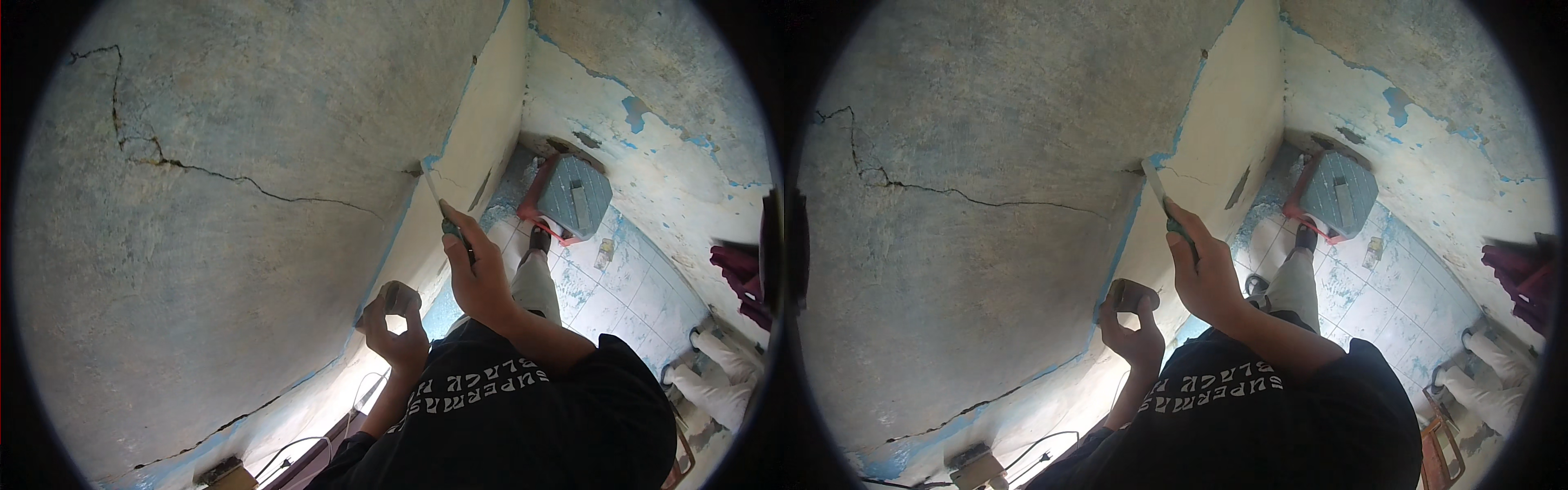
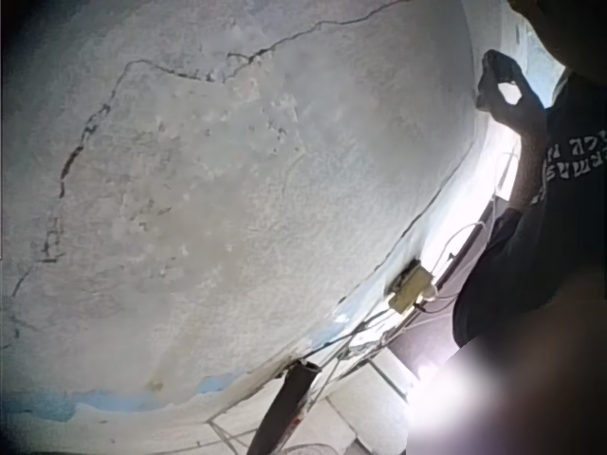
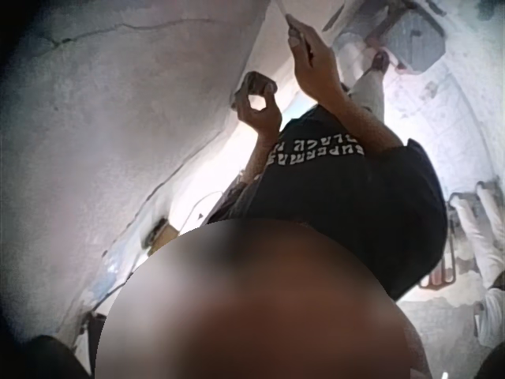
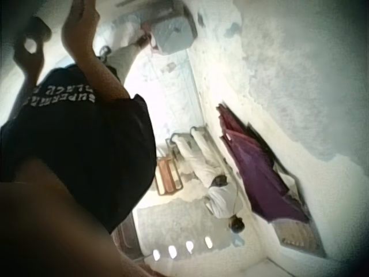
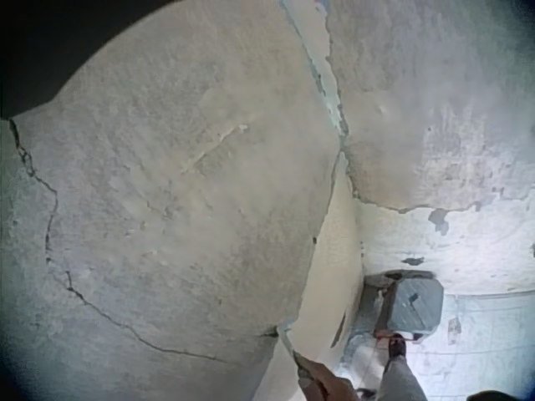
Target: The person scrapes a crack in an interior wall with a scraper, preparing the surface for filler putty.
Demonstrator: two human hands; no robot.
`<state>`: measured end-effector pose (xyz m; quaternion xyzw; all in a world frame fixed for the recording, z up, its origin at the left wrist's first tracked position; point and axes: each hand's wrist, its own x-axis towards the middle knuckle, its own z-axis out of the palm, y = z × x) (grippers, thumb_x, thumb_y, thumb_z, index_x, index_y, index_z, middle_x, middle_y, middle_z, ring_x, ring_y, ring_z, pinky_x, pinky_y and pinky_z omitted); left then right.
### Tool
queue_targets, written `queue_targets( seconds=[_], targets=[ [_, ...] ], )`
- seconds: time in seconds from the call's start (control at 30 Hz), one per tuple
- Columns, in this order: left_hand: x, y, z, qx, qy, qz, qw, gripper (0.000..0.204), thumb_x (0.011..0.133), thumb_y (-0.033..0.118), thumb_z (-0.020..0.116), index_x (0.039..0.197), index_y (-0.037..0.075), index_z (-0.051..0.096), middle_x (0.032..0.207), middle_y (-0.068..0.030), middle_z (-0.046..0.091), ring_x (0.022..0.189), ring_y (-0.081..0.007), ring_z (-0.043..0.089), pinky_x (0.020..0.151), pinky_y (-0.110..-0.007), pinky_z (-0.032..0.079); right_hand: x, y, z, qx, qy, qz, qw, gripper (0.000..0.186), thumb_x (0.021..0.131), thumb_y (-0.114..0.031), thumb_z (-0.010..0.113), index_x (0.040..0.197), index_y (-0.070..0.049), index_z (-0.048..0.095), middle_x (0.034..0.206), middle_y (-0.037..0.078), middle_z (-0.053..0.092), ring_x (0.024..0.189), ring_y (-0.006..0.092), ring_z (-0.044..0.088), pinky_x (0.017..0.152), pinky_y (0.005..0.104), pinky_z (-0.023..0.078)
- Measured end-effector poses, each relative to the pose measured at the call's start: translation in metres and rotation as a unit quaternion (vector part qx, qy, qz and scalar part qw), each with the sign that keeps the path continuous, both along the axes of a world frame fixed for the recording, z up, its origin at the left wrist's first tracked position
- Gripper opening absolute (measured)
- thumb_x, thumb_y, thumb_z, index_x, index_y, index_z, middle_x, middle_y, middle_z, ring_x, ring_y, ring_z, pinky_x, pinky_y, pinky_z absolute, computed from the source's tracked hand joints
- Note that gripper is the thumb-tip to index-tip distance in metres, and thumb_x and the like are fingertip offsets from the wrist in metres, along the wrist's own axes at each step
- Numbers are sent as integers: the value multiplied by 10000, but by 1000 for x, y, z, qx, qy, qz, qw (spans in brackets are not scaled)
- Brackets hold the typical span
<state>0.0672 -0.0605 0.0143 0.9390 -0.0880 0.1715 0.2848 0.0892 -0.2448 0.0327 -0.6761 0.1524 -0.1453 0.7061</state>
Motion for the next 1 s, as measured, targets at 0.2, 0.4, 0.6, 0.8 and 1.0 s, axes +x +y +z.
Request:
queue_targets(
  seconds=[0.2, 0.4, 0.6, 0.8, 1.0],
  targets=[
    [4, -9, 2, -23, -32, -7, 999, 441, 824, 90, 820, 1231, -1, 677, 1107, -149, 740, 1027, -310, 698, 993, -422, 470, 13, 10, -32, -70, -30, -59, 995, 418, 1073, -142, 521, 1459, 19, 523, 820, 225, 692, 738, 304, 715, 702, 409, 533],
    [11, -9, 4, -78, -51, 2, 996, 406, 815, 80, 819, 1193, 6, 692, 1089, -146, 753, 1008, -319, 717, 984, -412, 470, 70, -52, 4, -65, -20, -147, 987, 379, 1077, -211, 516, 1401, -29, 594, 891, 209, 701, 784, 283, 686, 753, 418, 529],
    [2, 2, -3, -78, -13, 11, 997, 475, 898, 72, 782, 1334, -17, 617, 1198, -168, 706, 1131, -279, 686, 1005, -421, 519, -1, -1, 5, 23, 8, 11, 1000, 446, 1080, -123, 512, 1515, -24, 505, 1004, 237, 708, 773, 244, 704, 740, 333, 525],
    [1, 4, -5, -35, -5, 39, 999, 503, 901, 68, 778, 1365, -19, 605, 1248, -186, 694, 1162, -296, 680, 1035, -427, 513, 1, -8, 11, 22, 17, 48, 998, 446, 1079, -111, 513, 1512, -5, 498, 940, 214, 707, 703, 232, 666, 700, 334, 516],
    [-3, 2, -4, -55, -42, 51, 996, 477, 804, 100, 854, 1216, -45, 662, 1131, -205, 738, 1071, -384, 695, 974, -470, 500, 74, -58, -43, 7, 87, -97, 992, 416, 1080, -216, 514, 1424, 7, 582, 838, 156, 694, 705, 237, 656, 663, 368, 495]
  ],
)
